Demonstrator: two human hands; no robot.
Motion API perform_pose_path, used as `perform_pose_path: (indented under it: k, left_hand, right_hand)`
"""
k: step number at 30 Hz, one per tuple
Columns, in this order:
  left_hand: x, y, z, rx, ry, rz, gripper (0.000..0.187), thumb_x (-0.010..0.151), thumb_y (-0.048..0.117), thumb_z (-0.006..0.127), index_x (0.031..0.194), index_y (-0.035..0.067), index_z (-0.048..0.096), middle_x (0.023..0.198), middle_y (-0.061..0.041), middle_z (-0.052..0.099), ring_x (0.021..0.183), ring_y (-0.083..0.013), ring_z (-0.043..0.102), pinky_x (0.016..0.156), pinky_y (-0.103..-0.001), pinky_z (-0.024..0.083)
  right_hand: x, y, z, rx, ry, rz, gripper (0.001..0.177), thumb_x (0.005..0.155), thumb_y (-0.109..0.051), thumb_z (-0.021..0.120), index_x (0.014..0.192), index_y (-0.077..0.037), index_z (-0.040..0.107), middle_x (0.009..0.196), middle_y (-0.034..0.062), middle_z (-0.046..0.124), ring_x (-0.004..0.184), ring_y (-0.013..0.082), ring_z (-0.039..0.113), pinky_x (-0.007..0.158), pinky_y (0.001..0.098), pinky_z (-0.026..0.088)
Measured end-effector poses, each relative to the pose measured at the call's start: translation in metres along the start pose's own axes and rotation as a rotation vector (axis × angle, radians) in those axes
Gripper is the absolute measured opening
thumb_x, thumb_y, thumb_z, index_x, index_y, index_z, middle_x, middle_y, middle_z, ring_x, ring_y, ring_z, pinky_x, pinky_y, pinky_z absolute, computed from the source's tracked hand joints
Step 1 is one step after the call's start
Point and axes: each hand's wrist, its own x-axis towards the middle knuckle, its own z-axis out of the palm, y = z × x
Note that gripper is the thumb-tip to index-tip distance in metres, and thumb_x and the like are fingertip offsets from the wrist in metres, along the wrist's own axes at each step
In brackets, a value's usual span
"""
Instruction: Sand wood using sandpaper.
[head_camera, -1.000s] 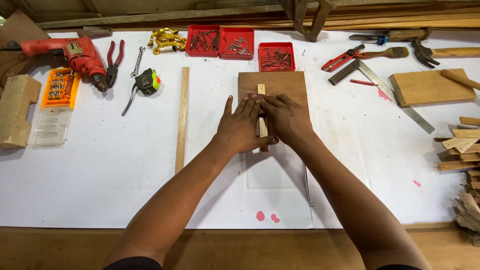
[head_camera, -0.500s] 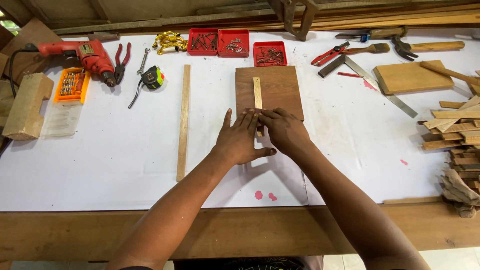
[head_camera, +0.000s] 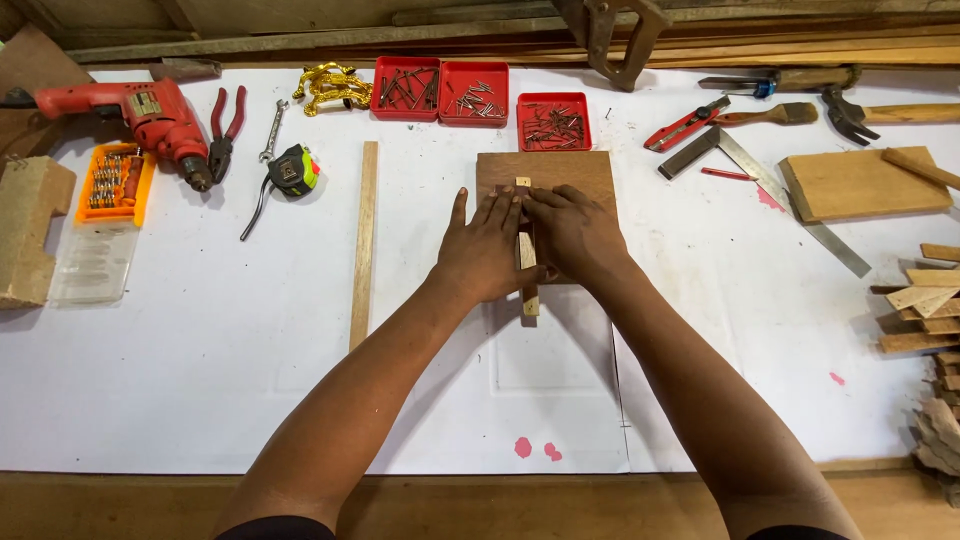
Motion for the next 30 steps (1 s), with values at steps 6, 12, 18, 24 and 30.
perform_pose_path:
  k: [6, 12, 18, 24, 30]
  left_hand:
    - [0.016, -0.006, -0.005, -0.020, -0.009, -0.024, 0.121, 0.082, 0.090, 0.041, 0.162, 0.004, 0.013, 0.168, -0.014, 0.018, 0.154, -0.0258, 0.018, 0.123, -0.060, -0.001]
    - [0.001, 0.003, -0.002, -0.010, -0.005, -0.021, 0.123, 0.080, 0.092, 0.041, 0.162, 0.006, 0.011, 0.168, -0.013, 0.017, 0.155, -0.0246, 0.016, 0.123, -0.060, -0.002]
    - [-0.041, 0.020, 0.005, -0.032, 0.026, 0.003, 0.125, 0.078, 0.095, 0.039, 0.162, 0.005, 0.015, 0.169, -0.014, 0.017, 0.156, -0.0250, 0.016, 0.123, -0.060, -0.002]
    - [-0.074, 0.040, 0.012, -0.027, -0.007, -0.005, 0.125, 0.078, 0.096, 0.037, 0.161, 0.005, 0.016, 0.169, -0.013, 0.017, 0.156, -0.0242, 0.014, 0.124, -0.060, -0.004]
    - [-0.097, 0.051, 0.013, -0.011, -0.017, 0.005, 0.127, 0.077, 0.097, 0.036, 0.161, 0.005, 0.014, 0.169, -0.014, 0.016, 0.157, -0.0241, 0.011, 0.124, -0.059, -0.005]
  right_hand:
    - [0.015, 0.001, -0.006, -0.040, -0.050, 0.021, 0.058, 0.085, -0.025, 0.072, 0.141, -0.018, 0.060, 0.147, -0.0002, 0.058, 0.134, 0.0281, 0.052, 0.104, 0.0421, 0.048]
    - [-0.001, -0.007, -0.013, -0.063, -0.070, 0.013, 0.062, 0.081, -0.028, 0.074, 0.140, -0.016, 0.060, 0.145, -0.0002, 0.059, 0.134, 0.0250, 0.052, 0.104, 0.0405, 0.048]
    - [-0.043, -0.021, -0.013, 0.048, -0.034, 0.006, 0.046, 0.094, -0.030, 0.061, 0.138, -0.015, 0.063, 0.143, -0.0001, 0.063, 0.132, 0.0252, 0.054, 0.103, 0.0420, 0.049]
    - [-0.079, -0.037, -0.021, 0.068, -0.086, 0.012, 0.052, 0.093, -0.032, 0.052, 0.141, -0.016, 0.060, 0.148, 0.0001, 0.057, 0.136, 0.0252, 0.049, 0.103, 0.0469, 0.045]
    - [-0.100, -0.049, -0.025, 0.086, -0.117, 0.049, 0.051, 0.097, -0.036, 0.049, 0.144, -0.017, 0.058, 0.150, -0.0026, 0.056, 0.137, 0.0222, 0.049, 0.108, 0.0458, 0.044]
